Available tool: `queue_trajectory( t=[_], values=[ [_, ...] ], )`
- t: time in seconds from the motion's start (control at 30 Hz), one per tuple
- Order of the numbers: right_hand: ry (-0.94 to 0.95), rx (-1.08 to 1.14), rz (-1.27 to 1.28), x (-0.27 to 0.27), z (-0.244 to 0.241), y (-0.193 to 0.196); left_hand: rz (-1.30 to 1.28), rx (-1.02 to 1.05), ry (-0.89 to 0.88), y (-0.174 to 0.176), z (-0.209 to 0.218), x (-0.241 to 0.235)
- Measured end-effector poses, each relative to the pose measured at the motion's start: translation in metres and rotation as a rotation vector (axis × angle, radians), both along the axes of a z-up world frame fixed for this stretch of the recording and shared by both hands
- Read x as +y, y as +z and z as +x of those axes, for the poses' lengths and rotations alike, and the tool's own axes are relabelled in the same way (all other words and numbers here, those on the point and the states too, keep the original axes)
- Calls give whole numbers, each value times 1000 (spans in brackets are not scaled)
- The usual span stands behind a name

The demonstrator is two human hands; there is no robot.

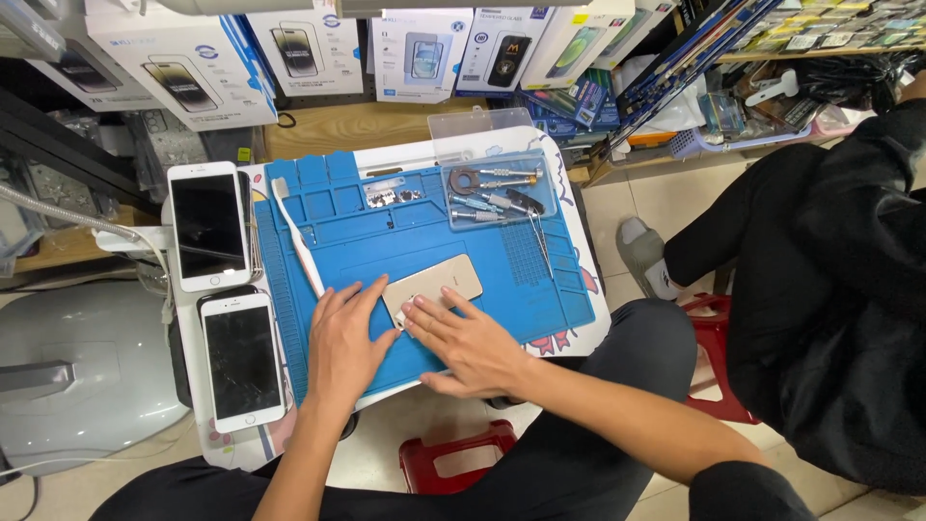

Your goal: The person cleans the back and screen of a gold smartphone using a white wipe. They wipe the back surface thoroughly, then flip the device to clean the front screen. The person is seated on a red stool in a room with shelves of electronics.

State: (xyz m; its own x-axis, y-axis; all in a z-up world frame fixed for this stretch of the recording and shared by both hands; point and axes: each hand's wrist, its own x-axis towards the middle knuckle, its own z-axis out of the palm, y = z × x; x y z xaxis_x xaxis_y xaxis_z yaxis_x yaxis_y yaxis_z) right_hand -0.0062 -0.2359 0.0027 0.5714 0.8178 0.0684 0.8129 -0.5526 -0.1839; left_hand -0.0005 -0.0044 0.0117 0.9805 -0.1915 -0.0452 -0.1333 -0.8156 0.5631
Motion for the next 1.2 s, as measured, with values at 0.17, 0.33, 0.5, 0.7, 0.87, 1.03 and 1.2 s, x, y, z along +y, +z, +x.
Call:
queue_trajectory(
  t=[0.17,0.33,0.5,0.7,0.87,1.03,1.2],
  values=[
    [-40,35,13,0,1,4,44,30,13,-6,0,-3],
    [11,10,29,1,5,-6,33,27,14,-3,-2,-3],
    [27,-39,29,-3,8,-12,15,5,1,0,-3,-2],
    [13,-86,119,-2,10,-13,11,2,11,-1,-4,1],
    [40,52,60,5,4,-11,68,-84,-158,-9,1,4],
    [5,40,75,7,1,-10,216,-235,-192,-2,-2,6],
    [-27,28,119,3,2,-23,125,-171,-5,9,-1,1]
  ],
)
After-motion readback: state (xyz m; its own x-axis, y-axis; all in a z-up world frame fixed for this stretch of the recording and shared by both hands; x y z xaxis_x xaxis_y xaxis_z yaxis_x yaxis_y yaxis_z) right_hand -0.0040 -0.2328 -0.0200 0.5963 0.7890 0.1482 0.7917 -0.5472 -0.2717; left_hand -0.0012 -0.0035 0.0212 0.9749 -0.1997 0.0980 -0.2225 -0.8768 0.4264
